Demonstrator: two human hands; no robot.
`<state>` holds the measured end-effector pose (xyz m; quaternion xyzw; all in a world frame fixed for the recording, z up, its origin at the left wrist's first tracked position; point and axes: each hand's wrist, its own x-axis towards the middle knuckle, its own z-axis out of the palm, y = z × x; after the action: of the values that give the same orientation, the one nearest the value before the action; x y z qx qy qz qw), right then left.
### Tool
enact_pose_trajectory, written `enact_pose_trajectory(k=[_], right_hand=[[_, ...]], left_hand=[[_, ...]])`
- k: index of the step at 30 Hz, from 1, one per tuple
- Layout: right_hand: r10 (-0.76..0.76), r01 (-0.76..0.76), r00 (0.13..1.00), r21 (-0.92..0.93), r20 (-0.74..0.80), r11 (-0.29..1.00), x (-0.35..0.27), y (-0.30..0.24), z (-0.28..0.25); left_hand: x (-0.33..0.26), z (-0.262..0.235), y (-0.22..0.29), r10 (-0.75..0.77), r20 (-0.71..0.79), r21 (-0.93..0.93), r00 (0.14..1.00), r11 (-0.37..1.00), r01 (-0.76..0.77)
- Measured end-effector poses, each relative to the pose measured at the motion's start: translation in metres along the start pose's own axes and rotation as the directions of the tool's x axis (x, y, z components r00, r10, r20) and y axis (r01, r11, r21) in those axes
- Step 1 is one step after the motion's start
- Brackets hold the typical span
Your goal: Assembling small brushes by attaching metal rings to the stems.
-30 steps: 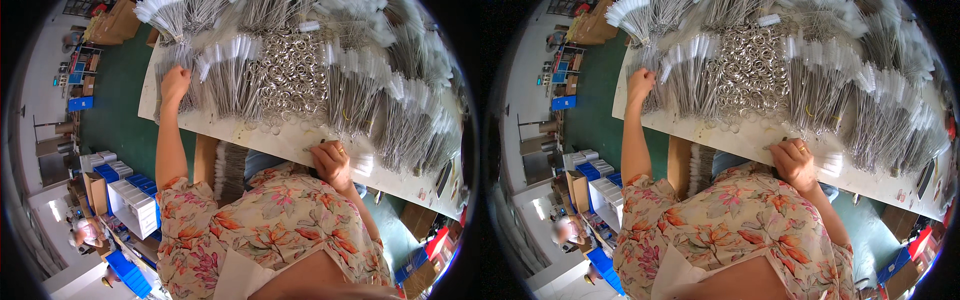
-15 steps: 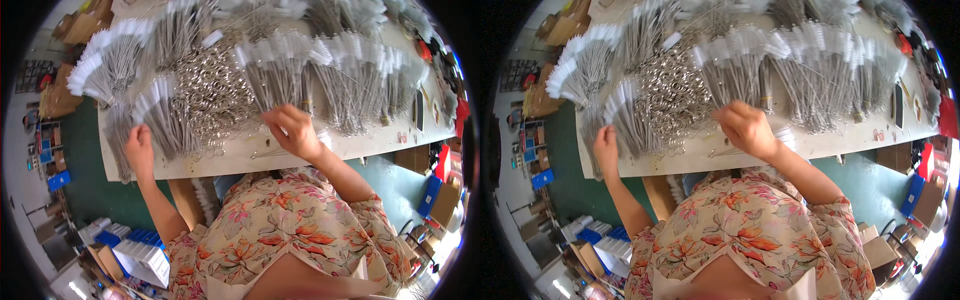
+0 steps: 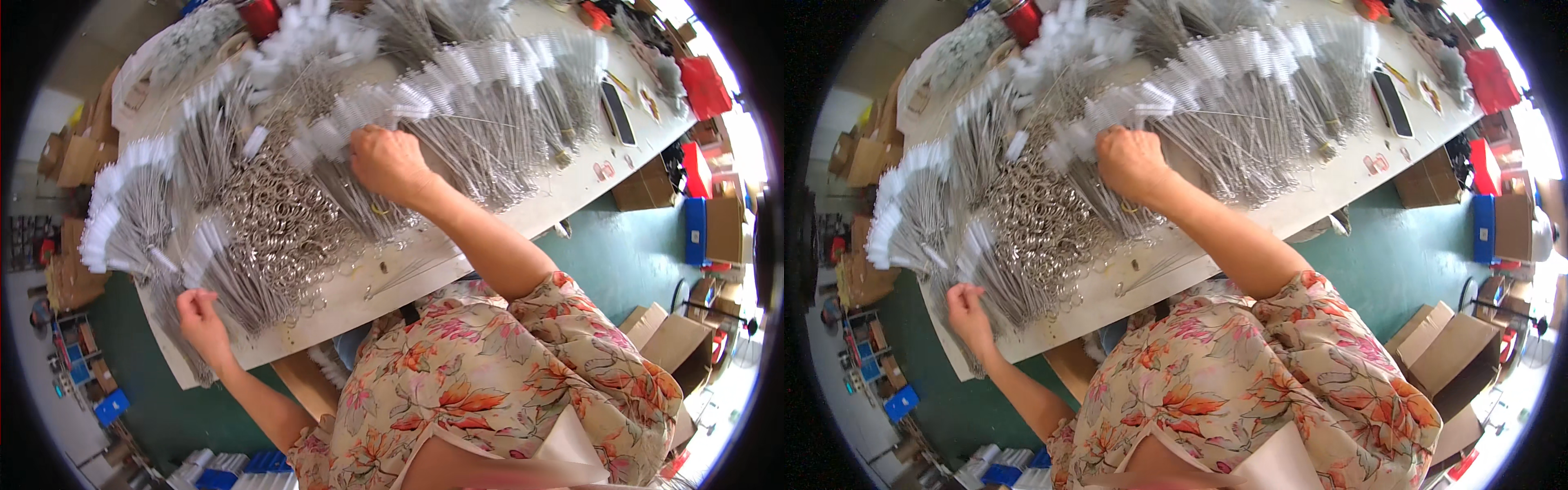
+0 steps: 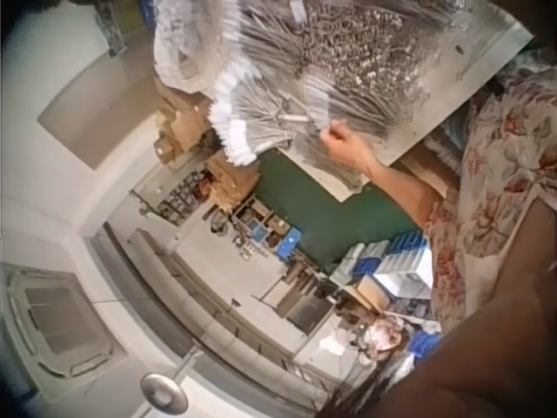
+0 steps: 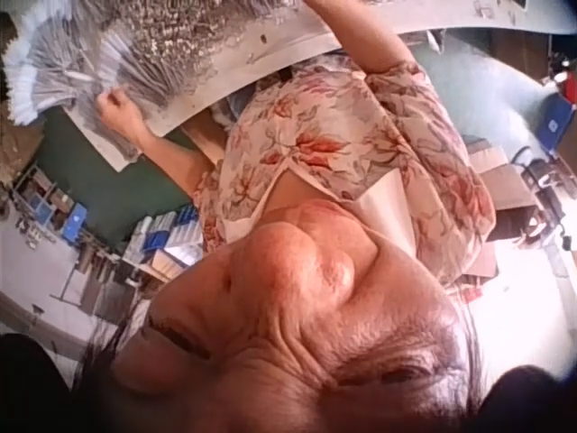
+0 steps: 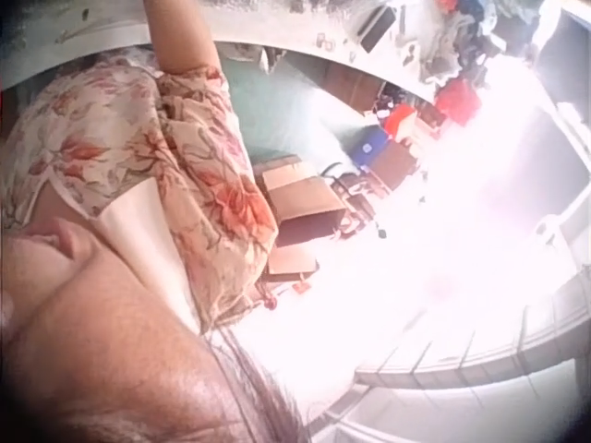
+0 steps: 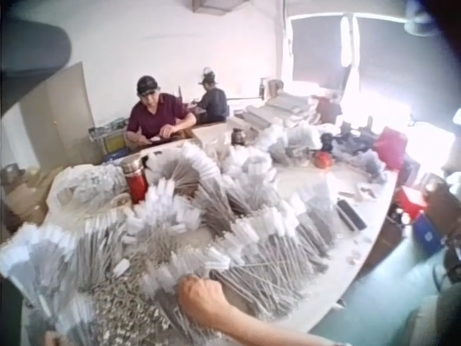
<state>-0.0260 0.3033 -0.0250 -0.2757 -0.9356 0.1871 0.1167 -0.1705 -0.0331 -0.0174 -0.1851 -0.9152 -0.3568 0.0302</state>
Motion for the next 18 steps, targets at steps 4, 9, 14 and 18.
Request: enact_pose_trajectory(k=[4, 9, 14, 18], right_hand=[[-0.039, 0.139, 0.982, 0.567, -0.184, 0.812, -0.008, 0.002, -0.021], [0.11, 0.042, 0.959, 0.515, -0.261, 0.856, -0.023, 0.032, -0.089], [0.098, -0.108, 0.974, -0.038, -0.205, 0.993, -0.041, 0.089, -0.079], [0.066, -0.063, 0.985, 0.021, -0.161, 0.998, -0.032, 0.101, -0.078]], left_hand=[[0.015, 0.0, 0.013, 0.059, -0.254, -0.19, 0.965, 0.976, -0.109], [0.012, 0.002, 0.031, -0.073, -0.174, -0.533, 0.982, 0.846, -0.032], [0.002, 0.015, 0.037, -0.205, 0.055, -0.621, 0.977, 0.759, 0.194], [0.002, 0.024, 0.052, -0.186, 0.149, -0.652, 0.971, 0.72, 0.238]])
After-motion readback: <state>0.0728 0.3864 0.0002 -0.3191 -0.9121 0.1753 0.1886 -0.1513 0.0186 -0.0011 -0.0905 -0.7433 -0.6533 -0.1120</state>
